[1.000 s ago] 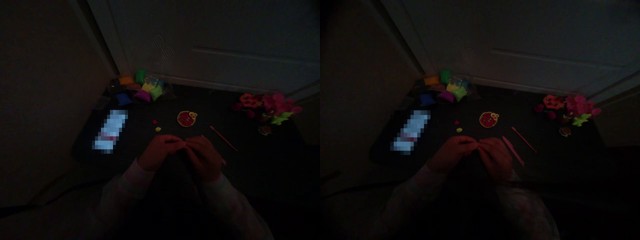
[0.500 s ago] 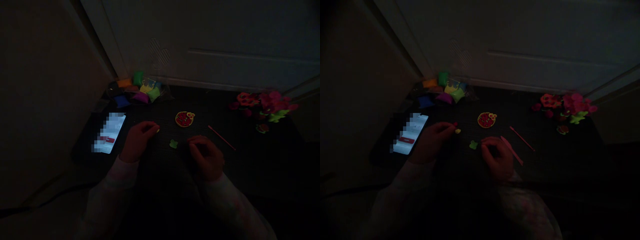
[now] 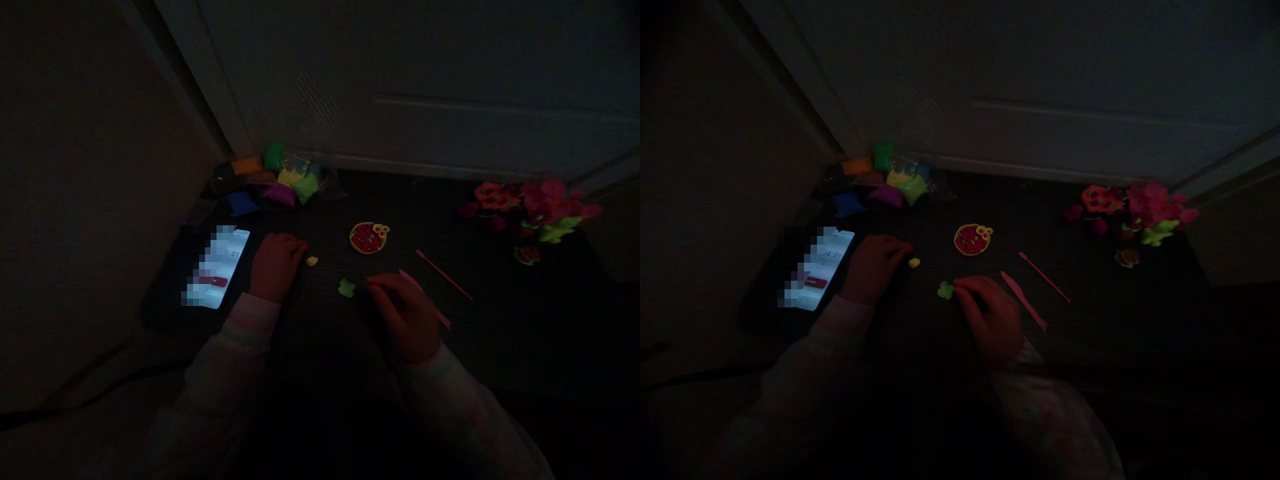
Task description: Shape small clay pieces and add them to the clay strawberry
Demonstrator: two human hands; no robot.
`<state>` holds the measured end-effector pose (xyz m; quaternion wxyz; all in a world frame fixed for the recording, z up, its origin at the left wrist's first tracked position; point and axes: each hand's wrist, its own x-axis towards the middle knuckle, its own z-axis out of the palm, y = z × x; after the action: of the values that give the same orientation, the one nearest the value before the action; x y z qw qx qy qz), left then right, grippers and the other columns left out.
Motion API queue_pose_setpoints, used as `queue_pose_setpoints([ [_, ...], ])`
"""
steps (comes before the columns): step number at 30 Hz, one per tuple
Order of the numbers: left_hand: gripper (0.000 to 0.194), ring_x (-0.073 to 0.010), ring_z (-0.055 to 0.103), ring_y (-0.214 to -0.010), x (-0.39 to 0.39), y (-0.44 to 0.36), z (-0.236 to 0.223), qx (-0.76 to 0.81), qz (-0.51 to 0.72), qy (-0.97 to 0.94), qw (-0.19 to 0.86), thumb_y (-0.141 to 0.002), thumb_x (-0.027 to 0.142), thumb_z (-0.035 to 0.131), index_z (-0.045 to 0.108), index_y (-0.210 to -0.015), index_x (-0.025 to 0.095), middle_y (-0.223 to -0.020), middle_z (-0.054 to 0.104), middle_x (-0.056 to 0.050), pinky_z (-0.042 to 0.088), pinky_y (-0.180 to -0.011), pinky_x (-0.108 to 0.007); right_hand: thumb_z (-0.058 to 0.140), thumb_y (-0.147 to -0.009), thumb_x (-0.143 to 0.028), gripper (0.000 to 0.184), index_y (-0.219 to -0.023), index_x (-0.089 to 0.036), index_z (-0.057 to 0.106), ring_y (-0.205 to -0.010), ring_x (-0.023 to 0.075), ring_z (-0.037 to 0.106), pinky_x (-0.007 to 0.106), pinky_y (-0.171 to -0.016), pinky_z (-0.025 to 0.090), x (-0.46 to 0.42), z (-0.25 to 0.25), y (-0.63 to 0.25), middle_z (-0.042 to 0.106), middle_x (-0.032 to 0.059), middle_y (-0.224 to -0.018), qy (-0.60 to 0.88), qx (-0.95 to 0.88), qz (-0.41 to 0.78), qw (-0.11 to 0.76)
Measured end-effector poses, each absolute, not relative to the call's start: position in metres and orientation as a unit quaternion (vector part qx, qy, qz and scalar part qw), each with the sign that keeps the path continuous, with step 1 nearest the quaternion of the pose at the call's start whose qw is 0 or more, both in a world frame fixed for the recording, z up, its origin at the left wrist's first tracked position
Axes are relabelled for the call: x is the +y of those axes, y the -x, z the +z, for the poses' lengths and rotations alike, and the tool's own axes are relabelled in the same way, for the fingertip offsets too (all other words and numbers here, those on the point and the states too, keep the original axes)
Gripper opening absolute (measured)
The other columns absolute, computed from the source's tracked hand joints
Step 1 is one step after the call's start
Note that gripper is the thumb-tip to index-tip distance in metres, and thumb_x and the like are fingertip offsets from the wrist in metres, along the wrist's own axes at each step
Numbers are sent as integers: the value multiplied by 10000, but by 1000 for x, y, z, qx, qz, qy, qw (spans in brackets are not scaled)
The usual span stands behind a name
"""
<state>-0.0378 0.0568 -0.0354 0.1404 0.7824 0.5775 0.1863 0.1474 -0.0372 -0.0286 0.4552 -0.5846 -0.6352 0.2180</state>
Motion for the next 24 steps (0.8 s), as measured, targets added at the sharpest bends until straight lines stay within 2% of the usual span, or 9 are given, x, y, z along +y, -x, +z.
queue_pose_setpoints([
  [4,244,-232,501,-826,58,38,-36,581,175,-784,127,-799,272,455,675,-844,176,-848,630,-77,387,-738,-373,453,-801,-182,150,-870,-218,582,-698,122,603,254,-620,485,-38,-31,-148,652,0,-763,586,-643,212,445],
  [8,258,-226,495,-825,60,38,-41,589,184,-776,130,-798,291,459,666,-892,169,-845,604,-84,392,-743,-368,543,-750,-236,41,-729,-213,570,-656,133,596,264,-595,484,-38,-32,-148,629,-7,-684,593,-638,189,453],
  [10,261,-215,500,-818,61,38,-44,594,194,-769,138,-792,299,473,655,-926,169,-847,596,-80,401,-736,-353,575,-726,-248,47,-693,-216,568,-651,141,595,275,-600,486,-38,-31,-148,625,-7,-671,593,-640,179,454],
  [12,264,-204,503,-818,61,39,-46,595,204,-763,146,-787,307,483,644,-950,176,-849,594,-71,406,-736,-338,554,-743,-235,35,-728,-220,582,-660,141,599,277,-606,488,-37,-31,-148,635,-3,-692,592,-644,175,451],
  [19,249,-189,512,-834,60,42,-49,597,237,-748,166,-794,300,469,641,-934,189,-853,597,-54,404,-755,-325,431,-807,-192,217,-969,-224,571,-710,146,611,298,-658,493,-38,-38,-149,654,14,-765,601,-644,175,440],
  [24,248,-191,515,-833,59,42,-49,591,253,-745,177,-795,263,450,644,-922,175,-849,592,-62,397,-766,-332,464,-798,-222,158,-901,-220,584,-669,146,612,286,-609,499,-37,-42,-150,653,8,-721,615,-630,172,442],
])
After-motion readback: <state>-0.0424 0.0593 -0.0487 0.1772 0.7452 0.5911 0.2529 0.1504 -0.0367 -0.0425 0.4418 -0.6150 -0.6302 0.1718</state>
